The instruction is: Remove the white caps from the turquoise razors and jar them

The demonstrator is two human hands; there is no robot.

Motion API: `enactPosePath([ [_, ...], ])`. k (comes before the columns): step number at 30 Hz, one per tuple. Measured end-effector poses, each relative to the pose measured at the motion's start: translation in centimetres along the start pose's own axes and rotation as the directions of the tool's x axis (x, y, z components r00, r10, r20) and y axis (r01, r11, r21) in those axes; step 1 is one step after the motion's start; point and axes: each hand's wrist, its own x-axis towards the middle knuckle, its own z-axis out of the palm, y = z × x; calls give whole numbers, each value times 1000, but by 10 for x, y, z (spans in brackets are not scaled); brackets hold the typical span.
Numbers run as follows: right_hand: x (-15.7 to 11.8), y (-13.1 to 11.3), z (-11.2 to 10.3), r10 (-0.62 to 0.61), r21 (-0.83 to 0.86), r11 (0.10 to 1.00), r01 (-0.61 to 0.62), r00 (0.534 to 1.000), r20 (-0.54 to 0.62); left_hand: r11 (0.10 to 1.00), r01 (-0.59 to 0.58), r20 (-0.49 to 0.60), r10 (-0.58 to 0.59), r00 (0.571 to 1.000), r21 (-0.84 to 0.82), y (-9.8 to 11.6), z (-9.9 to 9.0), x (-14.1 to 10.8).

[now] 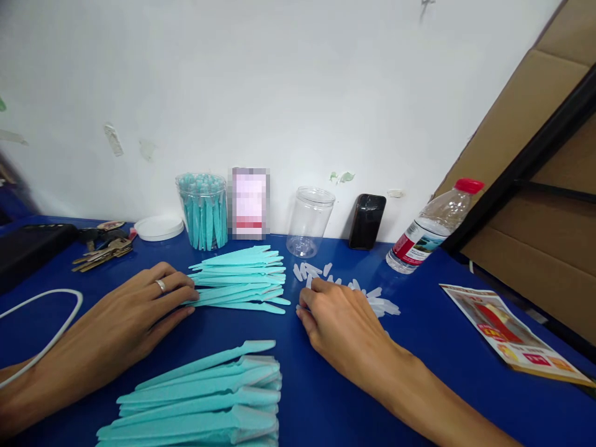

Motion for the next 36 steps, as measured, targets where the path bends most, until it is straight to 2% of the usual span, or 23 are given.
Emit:
enactPosePath([
  [5, -3, 0, 1, -29, -24, 999, 29, 999, -20, 1000, 14, -20, -14, 1000, 1, 0, 3, -2],
  [10, -3, 5, 8, -73, 7, 997, 75, 989, -130, 999, 20, 17, -21, 1000, 42, -1, 6, -5],
  [15, 1, 15, 14, -124, 84, 983, 162, 930, -345, 996, 58, 14, -59, 998, 71, -1, 9, -6],
  [19, 0, 14, 10, -160, 144, 959, 245, 884, -438, 997, 73, -5, -73, 997, 38, 0, 8, -4],
  [21, -2, 10, 7, -147, 221, 933, 286, 859, -491, 996, 92, -9, -91, 996, 13, 1, 6, -3],
  [23, -4, 5, 3, -79, 351, 887, 299, 848, -523, 992, 117, -21, -118, 993, -43, 3, 4, -2],
  [26, -6, 1, -4, 116, 615, 749, 246, 865, -488, 963, 192, -31, -201, 979, -189, 7, 1, -1],
  [29, -5, -1, -10, 270, 870, 464, 167, 909, -318, 893, 280, -41, -314, 949, -352, 15, -3, -1],
  [32, -3, -2, -12, 252, 984, 150, 98, 958, -134, 825, 331, -21, -383, 924, -458, 23, -7, 1],
  [34, -2, -3, -10, 229, 996, 44, 72, 970, -80, 796, 351, -5, -406, 914, -492, 28, -10, 2],
  [36, -2, -4, -8, 220, 999, -4, 52, 974, -50, 785, 349, -11, -413, 911, -512, 32, -12, 3],
])
